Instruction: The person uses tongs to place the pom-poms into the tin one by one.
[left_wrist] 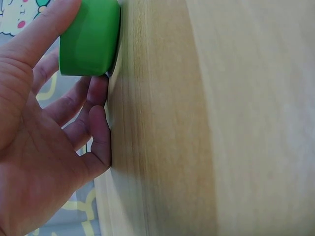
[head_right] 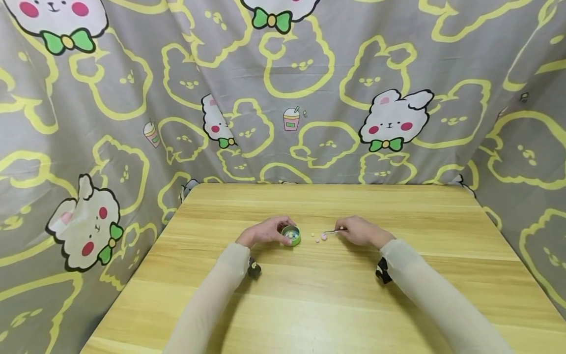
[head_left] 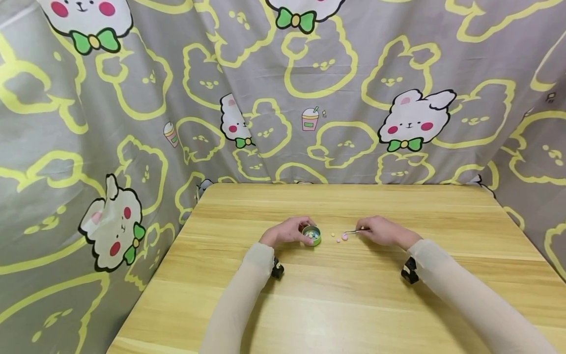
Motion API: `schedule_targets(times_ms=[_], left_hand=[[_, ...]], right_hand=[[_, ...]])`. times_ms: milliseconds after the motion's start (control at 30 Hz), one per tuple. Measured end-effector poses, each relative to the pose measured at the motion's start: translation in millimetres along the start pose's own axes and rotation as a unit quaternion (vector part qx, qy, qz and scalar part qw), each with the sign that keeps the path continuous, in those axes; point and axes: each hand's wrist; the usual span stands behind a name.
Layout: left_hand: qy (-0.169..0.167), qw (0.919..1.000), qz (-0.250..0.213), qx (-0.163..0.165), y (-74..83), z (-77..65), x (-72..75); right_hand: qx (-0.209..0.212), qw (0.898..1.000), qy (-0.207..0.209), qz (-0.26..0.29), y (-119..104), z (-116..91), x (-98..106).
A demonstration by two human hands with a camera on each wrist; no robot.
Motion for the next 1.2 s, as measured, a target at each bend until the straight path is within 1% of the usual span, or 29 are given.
schedule_targets(times_ms=[167,267,467,667,867,1000,1200], left_hand=[[0.002,1.0000,0.007,-0.005,0.2,0.2,0.7],[0.001,0.9999,0.010,-0.006,0.8,0.1,0.5],[-0.001,1.0000,0.004,-0.008,1.4,-2.1,-2.4],[0.000,1.0000,-0.009,0.003,0.3,-3.4,-4.8],[0.001,1.0000,-0.008,0.006,0.3,-4.1,-3.3],[0.002,1.0000,0.002,0.000,0.6,-3.4,-2.3],[0.004,1.0000,0.007,0.001,1.1,-2.9,-0.3]], right_hand=[[0.030,0.999,0.011,-0.013,-0.5,0.8,-0.2],[0.038,0.999,0.013,-0.018,-0.4,1.0,0.6],[0.021,1.000,0.014,-0.008,0.9,-0.9,1.0],[0.011,0.999,0.031,0.001,2.0,-3.1,1.6],[-0.018,0.999,0.033,0.022,-1.1,0.2,6.4],[-0.020,0.999,0.037,0.027,-2.6,2.1,10.4],[-0.013,0.999,0.043,0.025,-4.9,6.0,13.7]])
Point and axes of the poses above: each hand's wrist, its own z-axis towards the middle knuckle, its own x-axis out of the back of the hand, y = z × x, and after that the axes turned 7 degrees about x, right-handed
